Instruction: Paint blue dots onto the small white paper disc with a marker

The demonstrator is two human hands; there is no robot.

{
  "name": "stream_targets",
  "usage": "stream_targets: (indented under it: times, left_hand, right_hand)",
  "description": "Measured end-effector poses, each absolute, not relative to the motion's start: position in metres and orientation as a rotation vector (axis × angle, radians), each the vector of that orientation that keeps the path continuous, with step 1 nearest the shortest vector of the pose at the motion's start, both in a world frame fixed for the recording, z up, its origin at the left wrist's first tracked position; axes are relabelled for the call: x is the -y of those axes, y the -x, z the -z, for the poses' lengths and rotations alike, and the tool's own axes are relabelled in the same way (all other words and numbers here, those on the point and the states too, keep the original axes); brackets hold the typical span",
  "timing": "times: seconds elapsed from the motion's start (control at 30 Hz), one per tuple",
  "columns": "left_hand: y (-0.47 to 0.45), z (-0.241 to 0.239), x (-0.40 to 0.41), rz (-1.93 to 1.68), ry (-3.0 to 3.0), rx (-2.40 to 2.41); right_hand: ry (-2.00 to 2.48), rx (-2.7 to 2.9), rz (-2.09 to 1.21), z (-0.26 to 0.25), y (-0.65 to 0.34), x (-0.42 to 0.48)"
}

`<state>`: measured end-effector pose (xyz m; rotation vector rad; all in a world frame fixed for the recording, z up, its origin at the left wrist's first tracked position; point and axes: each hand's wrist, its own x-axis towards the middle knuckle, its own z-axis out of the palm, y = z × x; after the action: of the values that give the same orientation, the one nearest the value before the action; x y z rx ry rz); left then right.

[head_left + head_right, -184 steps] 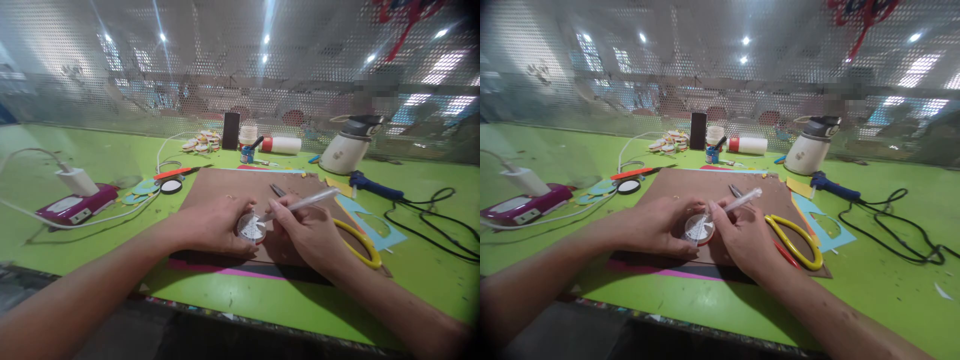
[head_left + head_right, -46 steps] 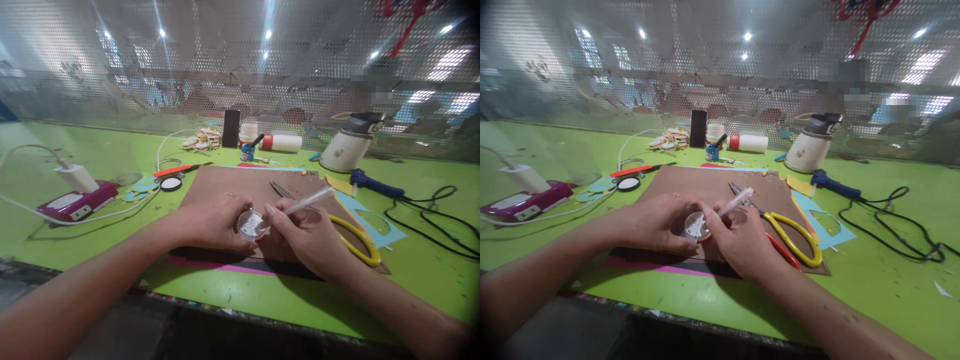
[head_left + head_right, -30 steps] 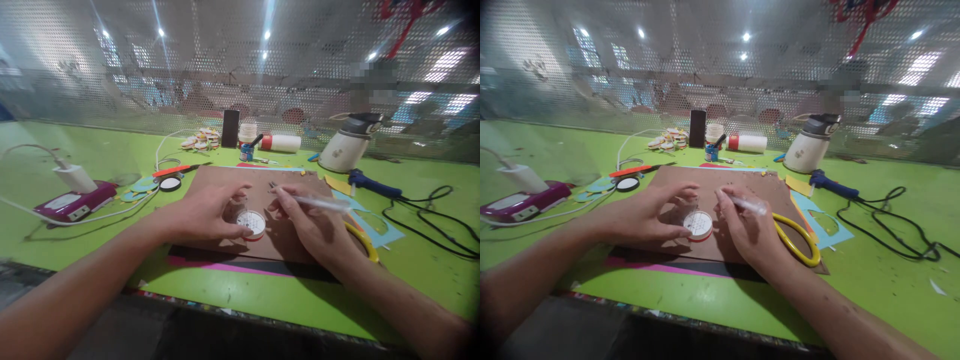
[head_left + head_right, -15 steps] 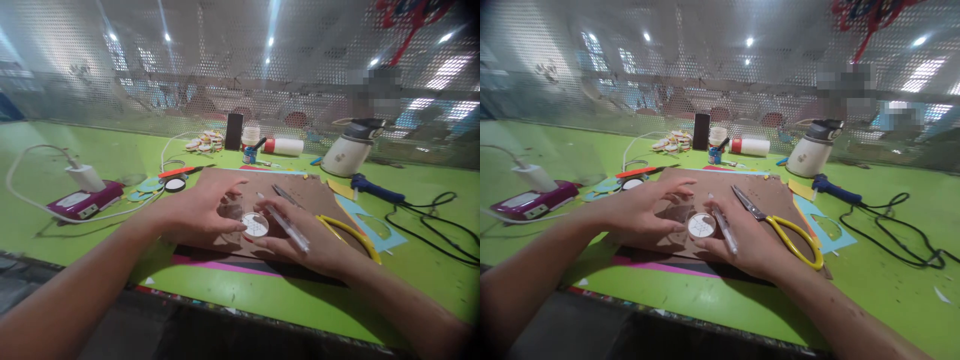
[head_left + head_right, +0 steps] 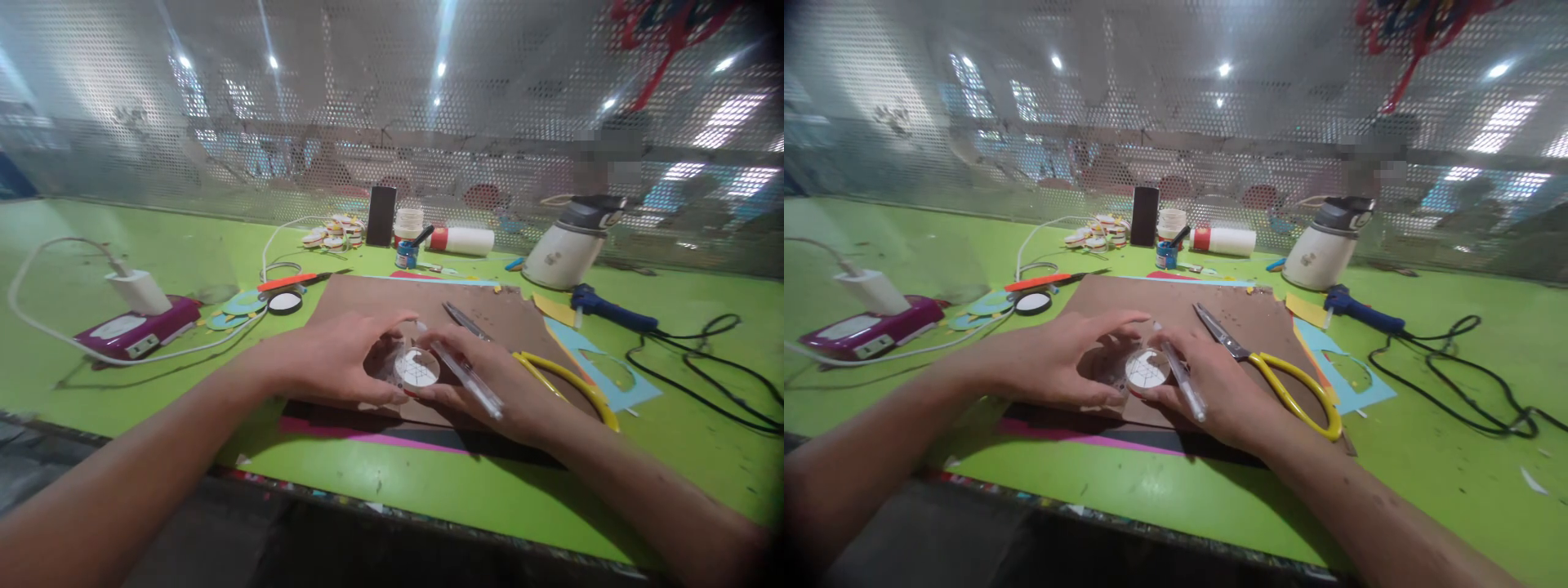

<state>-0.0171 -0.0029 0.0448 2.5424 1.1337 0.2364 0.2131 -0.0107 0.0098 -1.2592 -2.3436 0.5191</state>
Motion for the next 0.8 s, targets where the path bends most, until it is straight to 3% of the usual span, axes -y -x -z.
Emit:
stream_targets:
  times: [0.37, 0.6, 0.8]
  left_hand:
    - [0.007, -0.039, 0.006, -0.22, -2.579, -1.146]
    - [0.006, -0.04, 0.009, -0.177, -2.571, -1.252]
    - [0.005, -0.038, 0.009, -0.182, -2.547, -1.269]
  right_hand:
    - [1.155, 2.403, -0.503, -0.017, -0.219, 0.009]
    - [1.154, 2.147, -0.271, -0.022, -0.226, 0.006]
    - [1.163, 2.027, -0.374, -0.02, -0.222, 0.011]
